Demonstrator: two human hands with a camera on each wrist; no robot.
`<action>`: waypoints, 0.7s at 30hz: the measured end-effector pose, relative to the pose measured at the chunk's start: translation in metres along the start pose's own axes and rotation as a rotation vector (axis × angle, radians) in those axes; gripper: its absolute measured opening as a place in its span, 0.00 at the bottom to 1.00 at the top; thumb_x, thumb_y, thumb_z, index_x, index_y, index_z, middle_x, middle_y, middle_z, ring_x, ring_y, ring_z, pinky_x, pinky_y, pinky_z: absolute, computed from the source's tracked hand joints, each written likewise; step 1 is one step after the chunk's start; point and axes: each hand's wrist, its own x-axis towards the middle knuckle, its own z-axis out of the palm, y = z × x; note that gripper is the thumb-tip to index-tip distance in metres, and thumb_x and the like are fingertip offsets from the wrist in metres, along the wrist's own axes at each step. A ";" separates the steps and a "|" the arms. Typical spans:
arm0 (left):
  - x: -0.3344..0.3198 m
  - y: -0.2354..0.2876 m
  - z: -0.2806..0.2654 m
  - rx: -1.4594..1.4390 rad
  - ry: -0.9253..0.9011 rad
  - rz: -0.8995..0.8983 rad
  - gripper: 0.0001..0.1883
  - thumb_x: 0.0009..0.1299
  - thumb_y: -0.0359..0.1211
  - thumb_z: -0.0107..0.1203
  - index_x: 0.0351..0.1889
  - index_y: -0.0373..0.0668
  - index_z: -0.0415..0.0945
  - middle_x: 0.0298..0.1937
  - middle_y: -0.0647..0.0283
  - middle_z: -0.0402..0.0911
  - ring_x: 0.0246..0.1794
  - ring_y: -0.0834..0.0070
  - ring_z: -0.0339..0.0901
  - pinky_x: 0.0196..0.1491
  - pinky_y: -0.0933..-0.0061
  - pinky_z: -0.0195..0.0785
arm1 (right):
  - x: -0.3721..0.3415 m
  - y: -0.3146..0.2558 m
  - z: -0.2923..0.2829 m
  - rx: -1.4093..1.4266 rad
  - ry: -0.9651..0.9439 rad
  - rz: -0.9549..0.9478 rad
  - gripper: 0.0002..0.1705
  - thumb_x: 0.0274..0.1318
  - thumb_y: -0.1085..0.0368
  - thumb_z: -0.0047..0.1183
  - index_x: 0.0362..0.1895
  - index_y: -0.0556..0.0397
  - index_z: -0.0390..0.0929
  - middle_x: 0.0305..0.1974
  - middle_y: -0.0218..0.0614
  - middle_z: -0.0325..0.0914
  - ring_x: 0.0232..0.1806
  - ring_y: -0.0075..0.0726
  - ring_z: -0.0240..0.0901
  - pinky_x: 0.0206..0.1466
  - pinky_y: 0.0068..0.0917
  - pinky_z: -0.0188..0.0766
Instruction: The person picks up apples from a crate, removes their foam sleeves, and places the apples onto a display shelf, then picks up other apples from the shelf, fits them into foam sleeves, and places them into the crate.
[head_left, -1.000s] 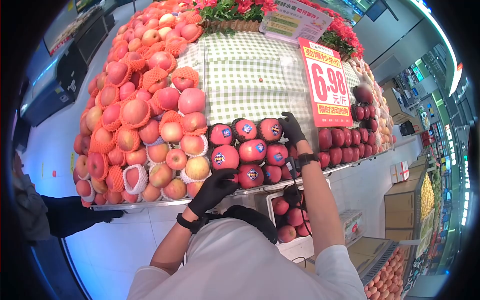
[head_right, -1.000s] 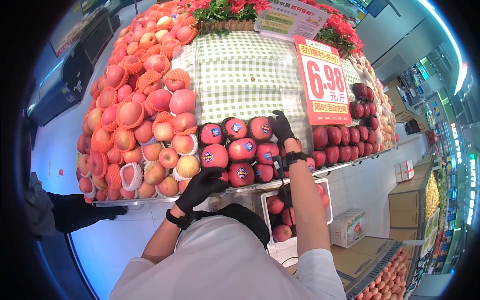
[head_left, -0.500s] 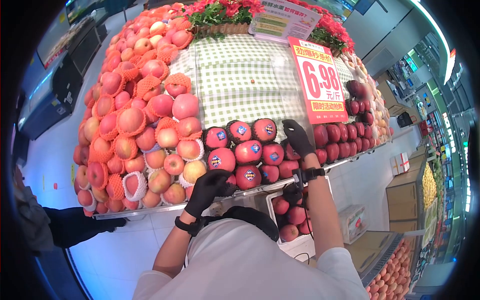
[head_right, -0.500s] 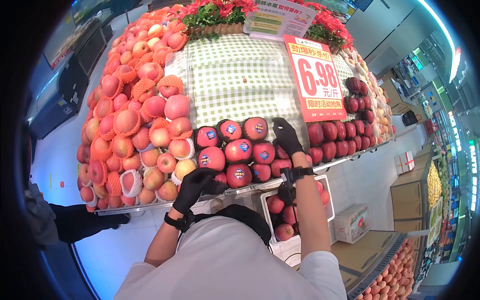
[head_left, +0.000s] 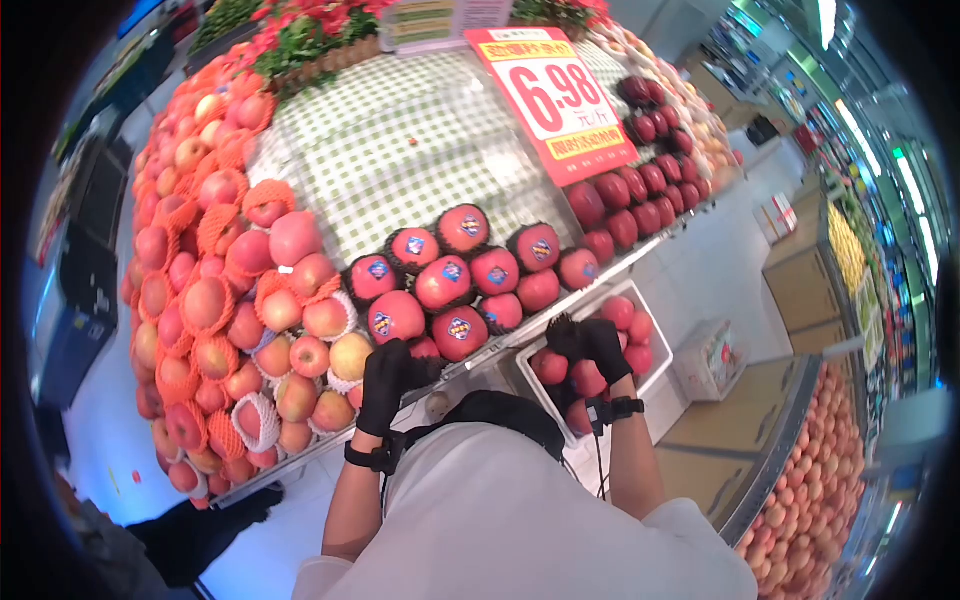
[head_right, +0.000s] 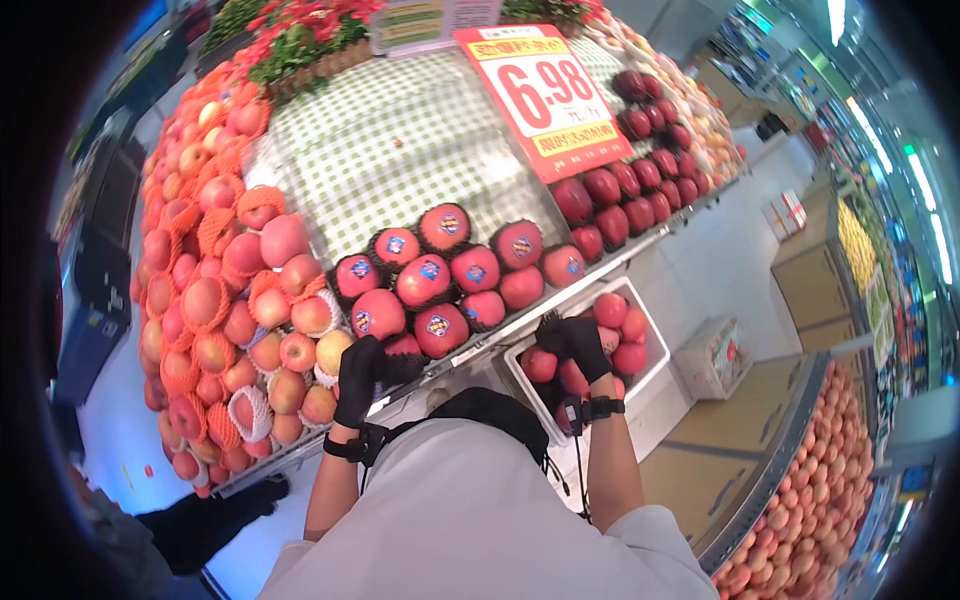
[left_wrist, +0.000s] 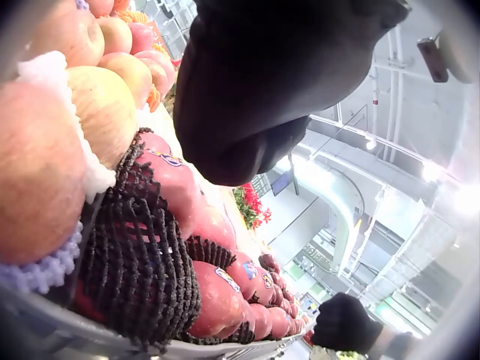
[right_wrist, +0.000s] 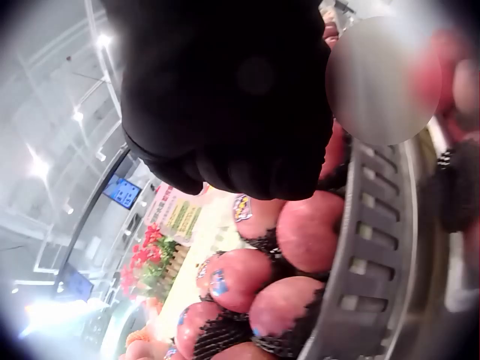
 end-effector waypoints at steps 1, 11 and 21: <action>0.001 0.001 0.001 0.045 -0.026 0.048 0.15 0.77 0.36 0.45 0.27 0.41 0.68 0.24 0.70 0.68 0.26 0.83 0.65 0.29 0.75 0.60 | 0.003 0.032 -0.008 -0.012 0.034 0.218 0.10 0.59 0.66 0.48 0.24 0.50 0.76 0.21 0.34 0.72 0.20 0.34 0.68 0.22 0.34 0.62; 0.023 -0.021 0.016 0.087 -0.089 0.012 0.19 0.77 0.40 0.42 0.23 0.46 0.62 0.20 0.74 0.59 0.20 0.84 0.55 0.24 0.77 0.49 | -0.070 0.190 -0.039 -0.933 -0.062 -0.227 0.06 0.50 0.71 0.52 0.35 0.49 0.74 0.26 0.44 0.76 0.30 0.51 0.77 0.30 0.45 0.71; 0.042 0.006 0.052 0.625 -0.177 0.644 0.07 0.60 0.19 0.52 0.32 0.40 0.69 0.22 0.61 0.67 0.20 0.67 0.66 0.27 0.71 0.62 | -0.111 0.176 -0.039 -0.623 -0.070 -0.024 0.09 0.39 0.74 0.57 0.31 0.51 0.82 0.29 0.36 0.81 0.29 0.40 0.80 0.30 0.36 0.75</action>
